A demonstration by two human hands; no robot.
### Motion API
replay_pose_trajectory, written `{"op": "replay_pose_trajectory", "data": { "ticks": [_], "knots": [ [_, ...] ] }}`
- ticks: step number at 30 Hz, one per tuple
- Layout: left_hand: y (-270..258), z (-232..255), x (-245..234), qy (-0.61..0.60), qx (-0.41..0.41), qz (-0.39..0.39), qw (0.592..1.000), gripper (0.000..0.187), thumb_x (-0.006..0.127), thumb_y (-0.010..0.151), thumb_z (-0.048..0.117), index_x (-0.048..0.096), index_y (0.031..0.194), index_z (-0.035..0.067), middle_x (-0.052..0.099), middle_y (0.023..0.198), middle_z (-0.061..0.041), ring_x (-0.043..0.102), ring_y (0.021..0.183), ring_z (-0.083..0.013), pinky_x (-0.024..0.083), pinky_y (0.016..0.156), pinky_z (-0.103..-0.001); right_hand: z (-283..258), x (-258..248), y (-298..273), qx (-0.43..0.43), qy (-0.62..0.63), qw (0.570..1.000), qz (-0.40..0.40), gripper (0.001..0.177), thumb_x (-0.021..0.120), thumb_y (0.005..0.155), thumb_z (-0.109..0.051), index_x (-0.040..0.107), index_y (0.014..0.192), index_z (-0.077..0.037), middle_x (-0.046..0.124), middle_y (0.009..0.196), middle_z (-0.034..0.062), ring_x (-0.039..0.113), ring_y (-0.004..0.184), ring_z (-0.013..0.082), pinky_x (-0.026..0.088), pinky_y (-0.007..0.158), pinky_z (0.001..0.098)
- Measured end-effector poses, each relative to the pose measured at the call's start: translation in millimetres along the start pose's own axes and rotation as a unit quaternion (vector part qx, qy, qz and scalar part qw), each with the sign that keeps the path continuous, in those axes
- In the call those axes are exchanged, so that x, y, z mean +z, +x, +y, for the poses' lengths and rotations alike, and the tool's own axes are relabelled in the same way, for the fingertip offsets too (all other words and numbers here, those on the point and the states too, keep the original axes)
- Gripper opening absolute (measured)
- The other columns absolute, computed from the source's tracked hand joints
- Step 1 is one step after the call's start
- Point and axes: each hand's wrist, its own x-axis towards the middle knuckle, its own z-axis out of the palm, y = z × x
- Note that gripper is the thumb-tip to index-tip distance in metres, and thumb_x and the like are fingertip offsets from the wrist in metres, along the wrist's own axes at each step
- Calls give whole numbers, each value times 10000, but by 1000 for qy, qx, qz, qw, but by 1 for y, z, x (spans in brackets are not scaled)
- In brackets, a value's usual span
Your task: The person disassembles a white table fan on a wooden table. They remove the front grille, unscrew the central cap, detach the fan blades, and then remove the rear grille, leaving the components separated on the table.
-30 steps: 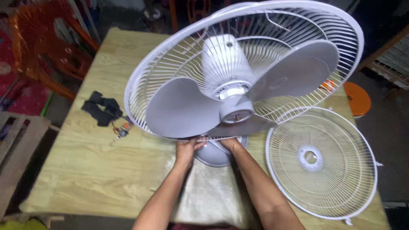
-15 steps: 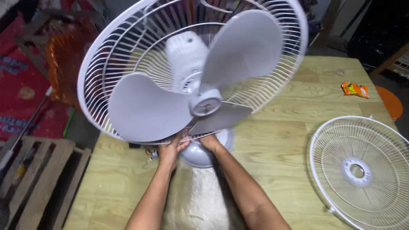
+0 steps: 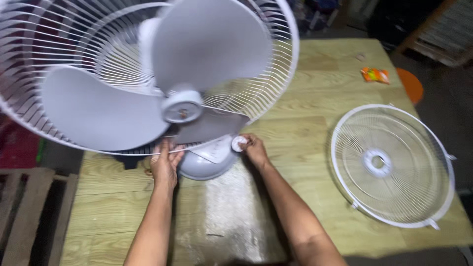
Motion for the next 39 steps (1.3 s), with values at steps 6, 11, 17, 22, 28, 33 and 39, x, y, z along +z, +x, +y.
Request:
{"op": "replay_pose_trajectory", "data": {
  "ticks": [6, 11, 17, 22, 28, 33, 39],
  "knots": [
    [-39, -137, 52, -49, -60, 93, 993, 432, 508, 1025, 480, 593, 1276, 139, 669, 1061, -65, 682, 820, -151, 569, 676, -270, -53, -121, -18, 79, -13, 989, 126, 310, 765, 876, -58, 676, 1172, -29, 755, 953, 55, 663, 792, 116, 514, 656, 260],
    [-53, -263, 133, 299, -24, -199, 933, 309, 590, 1146, 248, 570, 1172, -59, 512, 996, -264, 484, 882, -247, 395, 764, -360, -81, -212, -13, 95, -125, 971, 179, 216, 755, 897, -125, 717, 1086, -27, 758, 867, 66, 617, 695, 158, 504, 625, 308],
    [-48, -335, 250, 379, -5, -288, 880, 568, 634, 953, 142, 467, 1487, 44, 570, 1473, -168, 574, 1347, -233, 441, 1117, -322, -52, -282, 23, -4, -386, 909, 157, 289, 816, 793, -203, 746, 1032, -57, 750, 940, 156, 720, 887, 320, 561, 806, 407],
    [-62, -344, 285, 427, -50, -294, 854, 647, 627, 929, 131, 410, 1535, 66, 497, 1544, -169, 470, 1441, -247, 357, 1174, -325, -17, -287, 48, -16, -481, 873, 82, 299, 796, 799, -195, 751, 1061, -58, 704, 1060, 239, 678, 1008, 409, 538, 887, 466],
    [-76, -321, 285, 435, -48, -281, 854, 668, 645, 936, 132, 375, 1543, 61, 434, 1573, -171, 427, 1460, -271, 338, 1185, -327, -6, -287, 48, -16, -521, 851, 57, 329, 736, 853, -146, 706, 1163, -42, 688, 1106, 274, 659, 1055, 448, 523, 911, 496],
    [-91, -260, 248, 373, 2, -260, 891, 605, 603, 953, 83, 417, 1529, 85, 497, 1545, -153, 481, 1436, -258, 383, 1158, -338, -34, -302, 27, -93, -314, 939, 101, 289, 616, 921, -19, 717, 1191, -42, 747, 1100, 184, 725, 1016, 315, 571, 878, 372],
    [-104, -154, 204, 414, 91, -212, 881, 535, 606, 966, 113, 502, 1489, 151, 592, 1473, -128, 570, 1355, -247, 448, 1084, -339, -84, -279, -4, -6, -35, 991, 129, 223, 525, 1035, -14, 681, 1183, 43, 723, 989, 94, 648, 826, 128, 555, 753, 244]
  ]
}}
